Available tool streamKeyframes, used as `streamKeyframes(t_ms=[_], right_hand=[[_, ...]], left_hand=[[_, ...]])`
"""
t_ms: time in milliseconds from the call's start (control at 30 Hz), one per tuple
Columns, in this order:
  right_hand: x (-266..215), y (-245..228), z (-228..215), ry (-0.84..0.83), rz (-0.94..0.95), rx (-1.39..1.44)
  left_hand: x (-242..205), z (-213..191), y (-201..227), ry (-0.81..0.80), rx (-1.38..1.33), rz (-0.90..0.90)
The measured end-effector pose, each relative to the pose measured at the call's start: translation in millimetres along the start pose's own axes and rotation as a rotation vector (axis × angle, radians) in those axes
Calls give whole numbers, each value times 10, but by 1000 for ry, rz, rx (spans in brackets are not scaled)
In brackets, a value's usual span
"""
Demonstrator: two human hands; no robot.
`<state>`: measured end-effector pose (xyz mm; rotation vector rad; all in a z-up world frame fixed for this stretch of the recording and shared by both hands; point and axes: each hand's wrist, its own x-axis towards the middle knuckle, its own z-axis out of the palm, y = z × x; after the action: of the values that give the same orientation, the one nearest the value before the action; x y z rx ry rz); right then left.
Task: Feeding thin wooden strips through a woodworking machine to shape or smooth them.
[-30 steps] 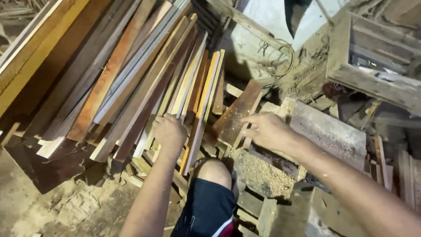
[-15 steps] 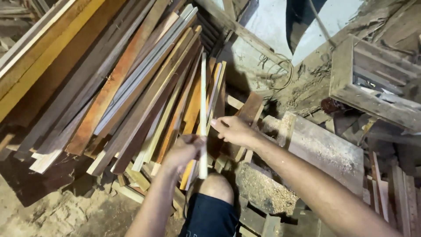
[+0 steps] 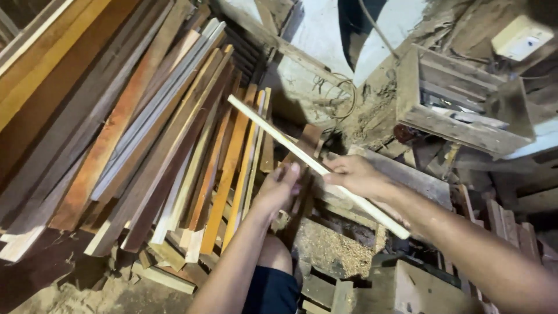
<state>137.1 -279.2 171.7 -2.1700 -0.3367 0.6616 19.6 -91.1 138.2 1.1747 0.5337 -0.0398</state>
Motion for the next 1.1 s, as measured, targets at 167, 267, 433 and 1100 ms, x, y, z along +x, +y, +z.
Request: streamKeyframes(t_ms=[167, 267, 433, 1100], right_hand=[[-421, 690, -619, 33, -193, -209], [-590, 1215, -959, 133, -190, -291], [-976, 1909, -1396, 351, -120, -70], [-1050, 3257, -1280, 824, -466, -443]], left_hand=[[761, 340, -320, 84, -429, 205], [1101, 353, -594, 100, -557, 291], [1255, 397, -801, 82, -527, 354], [1149, 1898, -1498, -286, 1077, 970]])
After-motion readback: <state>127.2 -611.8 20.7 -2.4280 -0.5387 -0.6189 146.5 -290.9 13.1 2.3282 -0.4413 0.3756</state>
